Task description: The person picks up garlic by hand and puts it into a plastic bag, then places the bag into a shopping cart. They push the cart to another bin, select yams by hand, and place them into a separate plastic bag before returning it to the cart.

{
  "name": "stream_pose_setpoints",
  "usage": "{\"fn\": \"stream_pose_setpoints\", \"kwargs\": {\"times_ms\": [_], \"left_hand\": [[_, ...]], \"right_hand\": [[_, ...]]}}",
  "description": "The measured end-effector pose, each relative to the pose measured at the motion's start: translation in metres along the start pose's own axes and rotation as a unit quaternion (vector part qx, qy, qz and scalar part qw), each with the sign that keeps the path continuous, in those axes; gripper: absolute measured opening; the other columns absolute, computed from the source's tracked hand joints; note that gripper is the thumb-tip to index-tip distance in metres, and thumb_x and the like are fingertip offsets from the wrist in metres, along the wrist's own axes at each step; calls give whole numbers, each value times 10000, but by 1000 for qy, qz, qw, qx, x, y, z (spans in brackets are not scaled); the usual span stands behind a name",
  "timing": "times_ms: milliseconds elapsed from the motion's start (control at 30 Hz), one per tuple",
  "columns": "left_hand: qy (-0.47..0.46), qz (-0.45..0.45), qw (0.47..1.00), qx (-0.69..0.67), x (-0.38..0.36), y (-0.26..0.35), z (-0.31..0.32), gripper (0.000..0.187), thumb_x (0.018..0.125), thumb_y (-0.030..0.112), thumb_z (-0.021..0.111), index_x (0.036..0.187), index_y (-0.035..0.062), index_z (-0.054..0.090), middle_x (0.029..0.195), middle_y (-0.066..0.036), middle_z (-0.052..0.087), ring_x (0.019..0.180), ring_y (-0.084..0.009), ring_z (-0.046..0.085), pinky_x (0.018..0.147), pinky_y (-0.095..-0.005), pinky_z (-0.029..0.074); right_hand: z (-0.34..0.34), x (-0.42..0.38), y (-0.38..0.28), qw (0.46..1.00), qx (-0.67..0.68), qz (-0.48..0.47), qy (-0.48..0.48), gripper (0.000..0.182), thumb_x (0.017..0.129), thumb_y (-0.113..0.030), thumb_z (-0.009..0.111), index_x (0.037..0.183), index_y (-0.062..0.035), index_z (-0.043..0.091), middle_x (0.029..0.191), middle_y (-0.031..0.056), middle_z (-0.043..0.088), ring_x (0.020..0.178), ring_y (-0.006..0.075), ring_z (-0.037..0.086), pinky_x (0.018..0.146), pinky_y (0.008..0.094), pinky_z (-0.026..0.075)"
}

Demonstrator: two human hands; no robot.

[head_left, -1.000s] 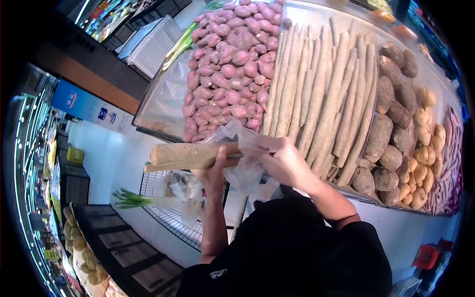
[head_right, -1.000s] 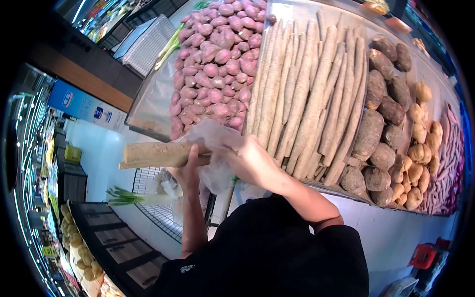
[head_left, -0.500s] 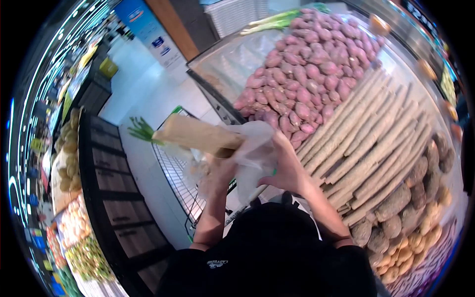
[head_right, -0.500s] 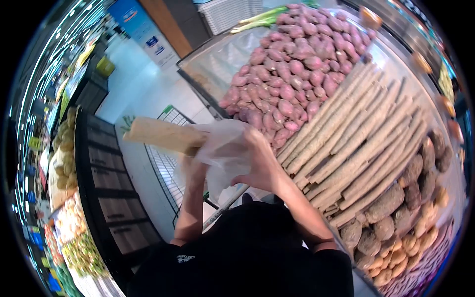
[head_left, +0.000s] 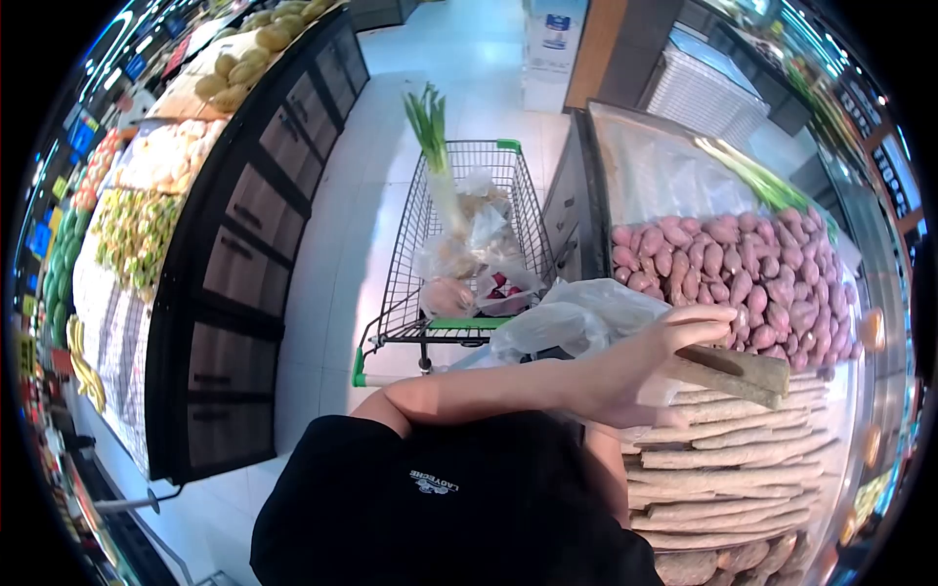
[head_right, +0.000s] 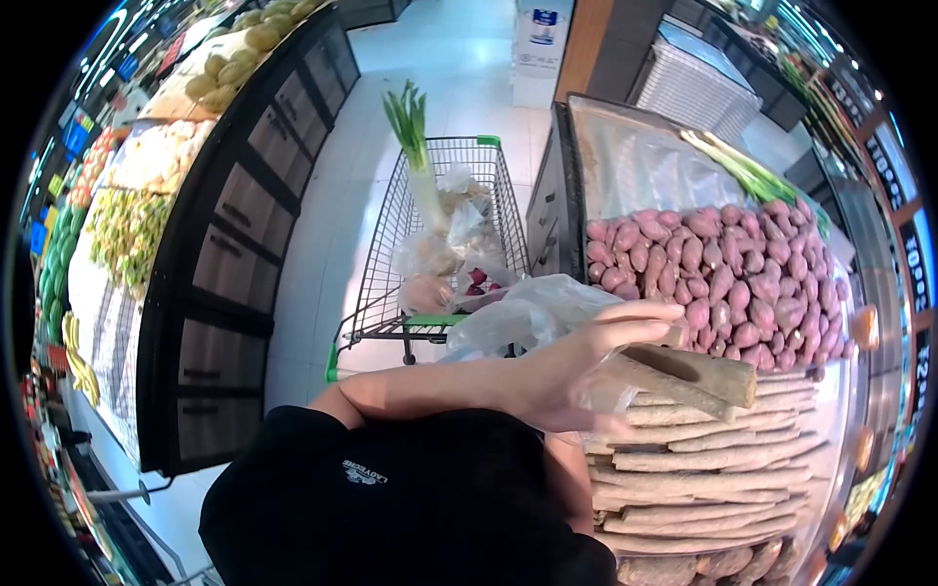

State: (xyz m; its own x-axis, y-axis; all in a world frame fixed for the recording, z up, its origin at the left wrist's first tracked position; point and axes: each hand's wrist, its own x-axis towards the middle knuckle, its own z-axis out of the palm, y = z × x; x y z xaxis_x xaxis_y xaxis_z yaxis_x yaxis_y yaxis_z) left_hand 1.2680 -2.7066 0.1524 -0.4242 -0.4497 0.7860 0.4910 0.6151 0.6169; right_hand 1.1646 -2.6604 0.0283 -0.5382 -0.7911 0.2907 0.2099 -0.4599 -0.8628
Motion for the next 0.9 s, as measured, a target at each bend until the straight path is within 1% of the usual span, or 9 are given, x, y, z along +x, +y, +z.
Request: {"fn": "stream_pose_setpoints", "kwargs": {"times_ms": [67,267,400,500,533,633,667,800,900], "left_hand": [[3,76,997,10,-12,5,-29,1142,780,289,943,1630,48,219,1665,-251,269,1543,-424,310,1254,-504,285],[-46,-136,965,220,-91,-19,-79,1400,702,377,964,1680,36,22,1717,-292,128,1599,-452,153,1295,-531,187],[9,-229,946,230,-124,-57,-76,1258,741,317,905,1666,2,113,1703,-251,211,1600,-394,209,1293,-562,168],[93,-245,959,108,-126,-56,-94,983,845,248,830,1625,19,276,1609,-225,378,1494,-385,377,1260,-463,269],[117,-159,956,218,-122,-47,-101,841,852,222,820,1558,24,408,1514,-183,494,1415,-303,476,1207,-423,347],[167,-231,952,115,-148,-44,-116,815,828,214,846,1522,31,461,1452,-151,559,1337,-248,545,1136,-403,435],[174,-192,952,160,-164,-57,-124,828,786,209,886,1496,37,497,1429,-130,588,1272,-226,599,1079,-399,491],[241,-198,938,151,-171,-31,-147,823,801,237,892,1499,35,505,1486,-149,568,1311,-247,593,1095,-380,477],[242,-288,921,-103,-172,-8,-183,825,842,202,854,1549,37,463,1512,-138,554,1330,-226,572,1101,-378,474]], "right_hand": [[7,4,7,1000,7,11,-13,651,862,-347,822,1364,-5,588,1294,158,633,1238,312,605,1072,444,483],[30,9,28,996,19,58,-73,649,832,-331,851,1339,-7,608,1283,153,641,1219,300,618,1054,437,496],[49,4,42,986,20,107,-128,648,812,-321,871,1323,-9,621,1276,149,646,1206,292,627,1041,432,505],[67,0,56,972,15,154,-178,648,798,-313,885,1310,-10,631,1270,147,650,1197,286,634,1032,429,512],[74,-2,61,966,11,169,-195,647,793,-310,890,1306,-10,634,1269,146,652,1194,284,636,1029,428,514],[97,-9,86,943,-5,216,-253,647,778,-302,905,1294,-11,644,1263,144,656,1184,277,643,1020,424,521],[103,-13,93,933,-12,230,-275,647,773,-299,910,1289,-12,647,1261,143,657,1181,275,645,1017,423,523],[121,-17,113,895,-46,254,-364,647,753,-289,930,1273,-13,661,1254,140,663,1169,267,654,1004,418,532],[146,-7,111,866,-83,184,-458,625,737,-292,937,1244,-28,684,1220,129,684,1135,260,669,991,400,535]]}}
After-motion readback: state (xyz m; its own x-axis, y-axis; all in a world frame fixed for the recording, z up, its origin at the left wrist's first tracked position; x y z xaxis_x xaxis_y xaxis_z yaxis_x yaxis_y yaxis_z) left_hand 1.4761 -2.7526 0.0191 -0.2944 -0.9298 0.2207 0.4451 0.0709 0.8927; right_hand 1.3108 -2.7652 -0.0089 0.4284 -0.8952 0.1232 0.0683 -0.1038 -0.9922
